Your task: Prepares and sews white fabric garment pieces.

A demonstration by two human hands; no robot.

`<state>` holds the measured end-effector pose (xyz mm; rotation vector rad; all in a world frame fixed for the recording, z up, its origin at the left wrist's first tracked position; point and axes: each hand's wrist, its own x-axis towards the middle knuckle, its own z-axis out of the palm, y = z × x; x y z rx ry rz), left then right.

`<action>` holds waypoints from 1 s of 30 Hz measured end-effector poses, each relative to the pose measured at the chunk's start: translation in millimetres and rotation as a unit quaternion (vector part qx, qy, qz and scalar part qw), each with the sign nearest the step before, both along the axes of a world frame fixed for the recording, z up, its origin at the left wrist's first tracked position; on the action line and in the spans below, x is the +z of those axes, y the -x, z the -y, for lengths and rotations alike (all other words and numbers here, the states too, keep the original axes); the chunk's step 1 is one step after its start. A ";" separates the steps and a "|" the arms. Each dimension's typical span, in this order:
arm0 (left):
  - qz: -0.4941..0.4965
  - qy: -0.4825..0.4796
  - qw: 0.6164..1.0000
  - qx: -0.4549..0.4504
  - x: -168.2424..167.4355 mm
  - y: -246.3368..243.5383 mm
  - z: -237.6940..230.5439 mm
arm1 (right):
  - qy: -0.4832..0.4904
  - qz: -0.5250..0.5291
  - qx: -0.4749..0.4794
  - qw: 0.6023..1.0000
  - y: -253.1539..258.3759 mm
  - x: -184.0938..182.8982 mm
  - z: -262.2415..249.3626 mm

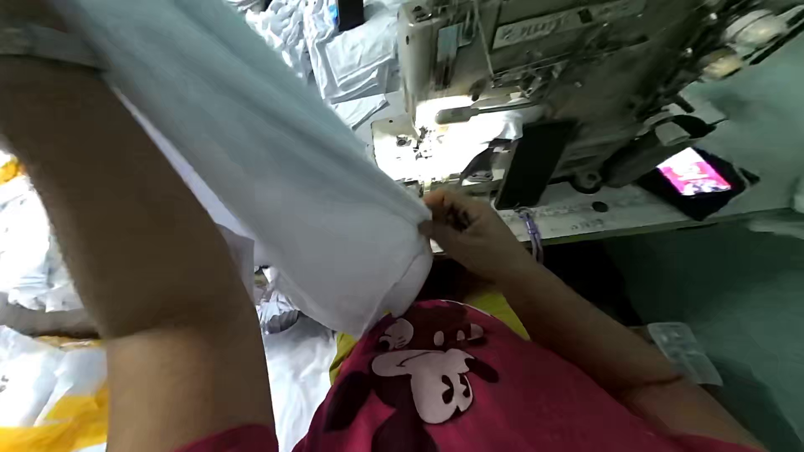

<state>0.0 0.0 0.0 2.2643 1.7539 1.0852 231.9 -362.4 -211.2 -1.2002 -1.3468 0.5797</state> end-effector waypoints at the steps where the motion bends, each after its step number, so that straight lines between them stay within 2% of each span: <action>1: -0.061 0.002 0.998 -0.010 -3.6 -19.6 -1.7 | -0.002 0.001 -0.038 0.999 -5.4 -0.1 -5.6; 3: -0.024 -0.033 0.995 -0.086 -34.3 -59.1 0.9 | 0.028 -0.012 -0.057 0.998 -14.9 -12.2 -23.4; 5: 0.032 0.015 0.980 -0.198 -76.4 -84.2 25.2 | 0.117 -0.096 0.012 0.989 -23.9 -36.3 -38.2; 7: 0.086 0.054 0.954 -0.282 -135.7 -95.2 48.1 | 0.205 -0.197 0.057 0.957 -26.4 -61.8 -44.5; 8: 0.114 0.068 0.936 -0.325 -169.0 -97.1 61.3 | 0.237 -0.215 0.056 0.946 -27.2 -69.2 -45.6; 10: 0.146 0.102 0.896 -0.408 -223.1 -88.6 102.8 | 0.263 -0.182 0.034 0.947 -26.3 -79.0 -46.3; 12: 0.107 0.141 0.874 -0.452 -251.9 -67.1 144.6 | 0.251 -0.118 0.006 0.961 -25.5 -87.0 -47.2; 16: 0.014 0.163 0.883 -0.440 -285.6 -44.7 183.5 | 0.257 -0.064 -0.035 0.964 -23.2 -106.8 -51.5; 18: -0.066 0.209 0.883 -0.415 -299.6 -45.0 196.3 | 0.287 -0.046 -0.023 0.956 -16.8 -112.9 -53.5; 20: -0.103 0.231 0.882 -0.397 -313.5 -49.1 203.2 | 0.306 -0.031 -0.007 0.951 -6.7 -112.1 -54.4; 22: -0.075 0.214 0.888 -0.400 -318.5 -51.9 204.4 | 0.311 -0.037 -0.004 0.950 -0.3 -109.4 -57.1; 24: 0.022 0.227 0.883 -0.411 -316.0 -52.1 206.6 | 0.310 -0.084 0.007 0.947 4.3 -110.0 -57.7; 27: 0.176 0.305 0.842 -0.409 -303.2 -50.3 212.1 | 0.296 -0.205 0.040 0.932 9.0 -104.9 -57.6; 30: 0.208 0.336 0.825 -0.404 -300.2 -47.1 210.8 | 0.283 -0.254 0.041 0.924 7.2 -100.4 -57.8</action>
